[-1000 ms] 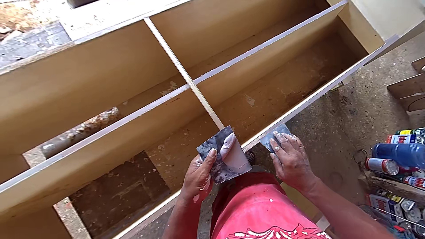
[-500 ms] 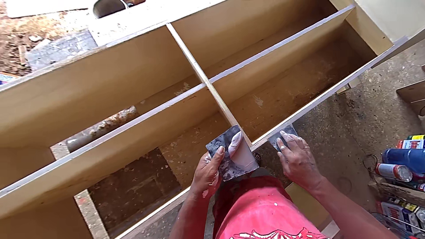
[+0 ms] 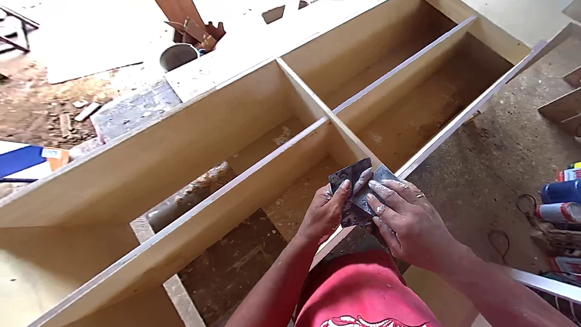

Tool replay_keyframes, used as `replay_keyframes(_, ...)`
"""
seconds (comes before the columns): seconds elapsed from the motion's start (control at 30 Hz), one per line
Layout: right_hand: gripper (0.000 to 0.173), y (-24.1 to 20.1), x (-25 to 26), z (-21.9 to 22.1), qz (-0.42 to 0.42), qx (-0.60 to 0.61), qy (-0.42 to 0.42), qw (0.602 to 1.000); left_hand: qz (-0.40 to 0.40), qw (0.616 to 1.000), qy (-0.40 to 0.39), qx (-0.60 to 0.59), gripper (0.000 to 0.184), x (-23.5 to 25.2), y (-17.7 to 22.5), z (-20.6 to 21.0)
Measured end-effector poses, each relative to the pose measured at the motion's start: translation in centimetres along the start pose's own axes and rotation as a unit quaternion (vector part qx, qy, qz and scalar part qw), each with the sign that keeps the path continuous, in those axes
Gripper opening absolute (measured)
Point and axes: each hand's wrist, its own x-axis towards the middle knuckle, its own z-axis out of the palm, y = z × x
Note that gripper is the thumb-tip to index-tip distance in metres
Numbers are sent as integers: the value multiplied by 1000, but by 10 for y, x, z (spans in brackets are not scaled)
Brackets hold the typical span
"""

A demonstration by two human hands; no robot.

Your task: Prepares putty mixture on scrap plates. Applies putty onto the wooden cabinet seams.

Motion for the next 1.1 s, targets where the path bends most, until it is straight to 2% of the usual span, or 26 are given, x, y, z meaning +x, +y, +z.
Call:
replay_keyframes(0.13, 39, -11, -24, 1, 33, 44, -25, 998, 17, 998, 30, 62, 33, -5, 5, -20)
replay_keyframes(0.2, 38, 3, -41, -7, 107, 217, -11, 970, 19, 997, 55, 48, 32, -4, 10, -31)
replay_keyframes(0.23, 39, 13, -49, -11, 157, 352, 14, 923, 17, 997, 65, 32, 32, -3, 14, -36)
replay_keyframes(0.3, 45, 35, -61, -16, 267, 593, 85, 754, 16, 997, 76, -3, 29, 1, 16, -41)
replay_keyframes(0.33, 45, 45, -65, -16, 310, 659, 116, 675, 13, 997, 81, -14, 27, 2, 15, -42)
replay_keyframes(0.37, 45, 56, -68, -15, 336, 690, 136, 627, 7, 996, 86, -17, 27, 3, 11, -42)
replay_keyframes(0.4, 46, 67, -68, -12, 344, 693, 147, 617, -2, 996, 91, -20, 27, 4, 6, -42)
replay_keyframes(0.43, 49, 77, -69, -7, 333, 670, 149, 647, -12, 995, 97, -22, 27, 3, 0, -42)
replay_keyframes(0.47, 50, 86, -70, 0, 309, 607, 148, 717, -21, 994, 103, -27, 27, 1, -7, -43)
replay_keyframes(0.53, 45, 105, -70, 14, 231, 332, 121, 907, -29, 992, 115, -37, 26, -2, -19, -41)
replay_keyframes(0.57, 44, 115, -70, 22, 187, 183, 106, 959, -31, 991, 120, -43, 27, -4, -23, -40)
replay_keyframes(0.6, 44, 124, -69, 29, 154, 79, 91, 981, -32, 990, 128, -51, 26, -5, -26, -37)
replay_keyframes(0.63, 43, 132, -66, 36, 130, 20, 80, 988, -29, 989, 133, -63, 27, -5, -28, -35)
replay_keyframes(0.7, 43, 143, -59, 44, 106, -24, 60, 992, -30, 988, 138, -69, 26, -3, -31, -29)
replay_keyframes(0.87, 42, 158, -49, 54, 82, -37, 0, 996, -35, 988, 132, -72, 26, 4, -38, -16)
replay_keyframes(0.97, 41, 160, -56, 41, 77, -25, -22, 997, -27, 988, 130, -83, 25, 5, -39, -11)
replay_keyframes(1.1, 40, 160, -52, 28, 74, -20, 1, 997, -25, 987, 136, -88, 24, 4, -37, -8)
